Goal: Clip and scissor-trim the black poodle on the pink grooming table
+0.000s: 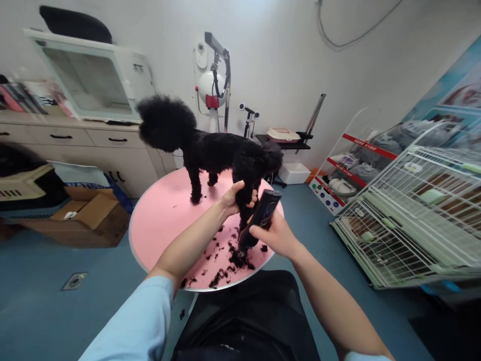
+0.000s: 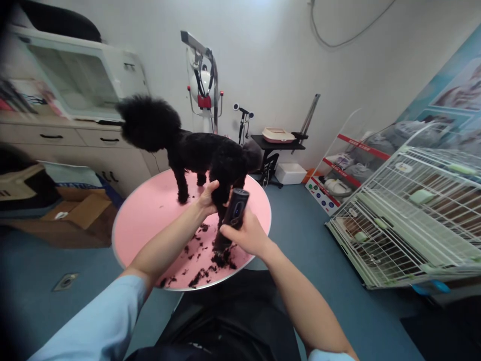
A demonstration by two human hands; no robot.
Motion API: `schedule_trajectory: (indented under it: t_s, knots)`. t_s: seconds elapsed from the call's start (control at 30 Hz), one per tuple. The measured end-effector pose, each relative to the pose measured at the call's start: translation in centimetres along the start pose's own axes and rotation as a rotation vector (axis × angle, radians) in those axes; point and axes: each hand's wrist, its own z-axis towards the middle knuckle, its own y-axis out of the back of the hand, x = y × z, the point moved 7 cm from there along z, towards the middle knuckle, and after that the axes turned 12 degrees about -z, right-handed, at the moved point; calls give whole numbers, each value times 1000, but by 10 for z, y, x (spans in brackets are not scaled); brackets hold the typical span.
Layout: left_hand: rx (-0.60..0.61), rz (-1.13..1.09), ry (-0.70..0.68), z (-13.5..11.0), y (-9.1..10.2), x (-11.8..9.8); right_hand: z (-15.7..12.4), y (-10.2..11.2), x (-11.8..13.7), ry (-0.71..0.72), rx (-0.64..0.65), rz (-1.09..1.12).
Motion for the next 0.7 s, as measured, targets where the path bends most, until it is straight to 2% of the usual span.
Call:
schedule_trajectory:
  t_s: [0.07, 0.13, 0.27, 0.3, 0.33, 0.43, 0.5, 0.57, 0.7]
  knots:
    - [0, -17, -14, -2, -2, 1, 9, 15, 1, 10, -119, 94]
    - [-6, -44, -61, -5, -4, 0, 13, 19, -1, 33, -160, 155]
    - [-36, -120, -152, -12, -3, -5, 1, -5, -12, 77, 68, 141]
    - [-53, -134, -166, -14, -1, -6, -2, -7, -17, 72, 81, 150]
    - [-73, -147, -184, -16, 2, -6, -2, -3, -23, 63, 33, 179]
    - [-107, -226, -263, -21, 8, -7, 8, 30, -38, 52, -346, 325]
    - [-115, -313, -321, -23, 11, -7, 16, 40, -40, 52, -494, 352]
    - [-138, -402, -356, -25, 13, -5, 19, 32, -37, 55, -462, 307]
    - [-164, -541, -332, -30, 10, 1, 5, -3, -29, 74, -249, 246]
